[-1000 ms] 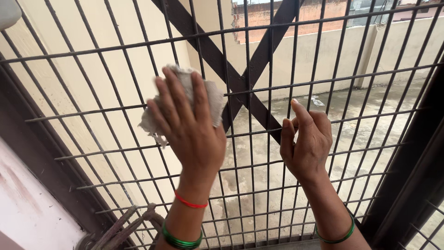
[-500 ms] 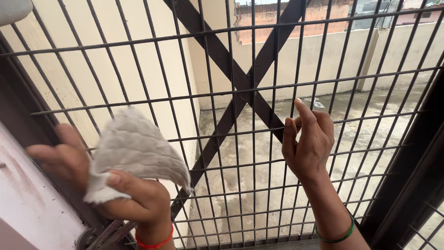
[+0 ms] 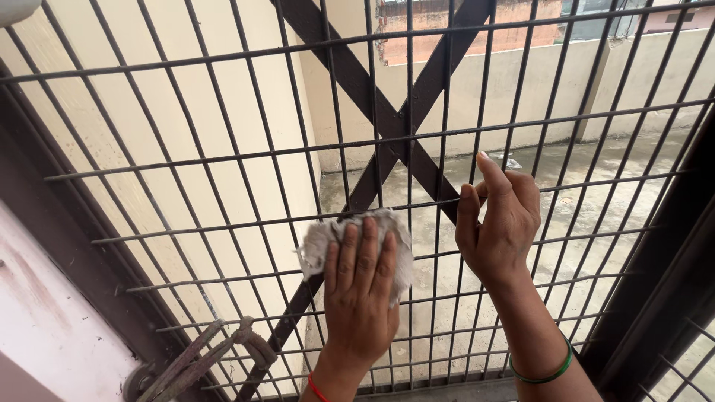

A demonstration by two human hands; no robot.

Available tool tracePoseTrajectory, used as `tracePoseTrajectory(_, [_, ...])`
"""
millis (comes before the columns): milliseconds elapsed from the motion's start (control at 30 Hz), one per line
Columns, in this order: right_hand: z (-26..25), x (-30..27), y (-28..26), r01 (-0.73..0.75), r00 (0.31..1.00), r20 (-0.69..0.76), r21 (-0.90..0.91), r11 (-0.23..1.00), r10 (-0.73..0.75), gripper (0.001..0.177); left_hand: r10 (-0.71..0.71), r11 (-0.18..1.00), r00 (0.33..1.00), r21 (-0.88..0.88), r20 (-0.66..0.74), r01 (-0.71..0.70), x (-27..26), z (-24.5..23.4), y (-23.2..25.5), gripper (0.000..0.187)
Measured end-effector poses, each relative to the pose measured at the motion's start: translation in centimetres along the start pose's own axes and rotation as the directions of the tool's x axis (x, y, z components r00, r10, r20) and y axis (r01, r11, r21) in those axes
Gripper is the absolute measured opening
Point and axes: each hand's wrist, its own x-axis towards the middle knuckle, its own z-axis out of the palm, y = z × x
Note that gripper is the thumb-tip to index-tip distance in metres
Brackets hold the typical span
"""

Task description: The person wipes a metal window grille with a white cloth. They hold the grille with one hand and scrub the bars with the other, moving systematically across the surface.

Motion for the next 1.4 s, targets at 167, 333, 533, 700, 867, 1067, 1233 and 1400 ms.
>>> tracePoseTrajectory(167, [-1.8,0.7,-2.4,0.019,1.000,-0.001,-0.042,0.999,-0.019,0.034,-0.383,0.529,0.913,-0.777,0.142,0.343,-1.9,-4.2,0.4,0.051])
tracePoseTrajectory(333, [-6.3,-3.5,-11.1,-0.093,0.995,0.071,0.380,0.920,0.071,0.051,-0.578,-0.172,0.659,-0.861,0.481,0.478,-3.1,-6.8,0.6,0.055])
tracePoseTrajectory(533, [-4.7,-11.5,-13.8,-0.814,0.514,0.809,0.565,-0.134,0.286,0.089,-0.502,-0.091,0.717,-0.854,0.484,0.513,-5.0,-7.2,2.2,0.060])
tracePoseTrajectory(700, [-3.4,-12.5,-12.3,-0.941,0.163,0.987,0.156,-0.300,0.002,0.067,-0.359,0.220,0.868,-0.873,0.342,0.435,-4.3,-7.8,1.7,0.058])
tracePoseTrajectory(867, [-3.9,-5.8,-4.8,-0.746,0.666,0.546,0.499,0.442,0.509,0.041,-0.273,0.734,0.951,-0.608,0.145,0.303,-1.0,-10.8,-1.7,0.051])
tracePoseTrajectory(1067, [1.7,3.4,-4.1,-0.317,0.948,-0.055,-0.260,0.912,0.314,0.050,-0.192,0.978,0.919,-0.141,-0.343,0.151,7.0,-12.5,-8.5,0.040])
tracePoseTrajectory(1233, [4.9,-2.7,-17.2,0.057,0.989,0.137,-0.045,0.997,-0.050,0.054,-0.066,0.970,0.937,0.198,-0.344,0.142,11.0,-11.5,-11.2,0.044])
tracePoseTrajectory(1400, [2.5,-3.2,-17.1,0.187,0.951,0.214,0.187,0.964,-0.226,0.048,-0.049,0.957,0.952,0.257,-0.302,0.131,10.3,-11.9,-11.9,0.041])
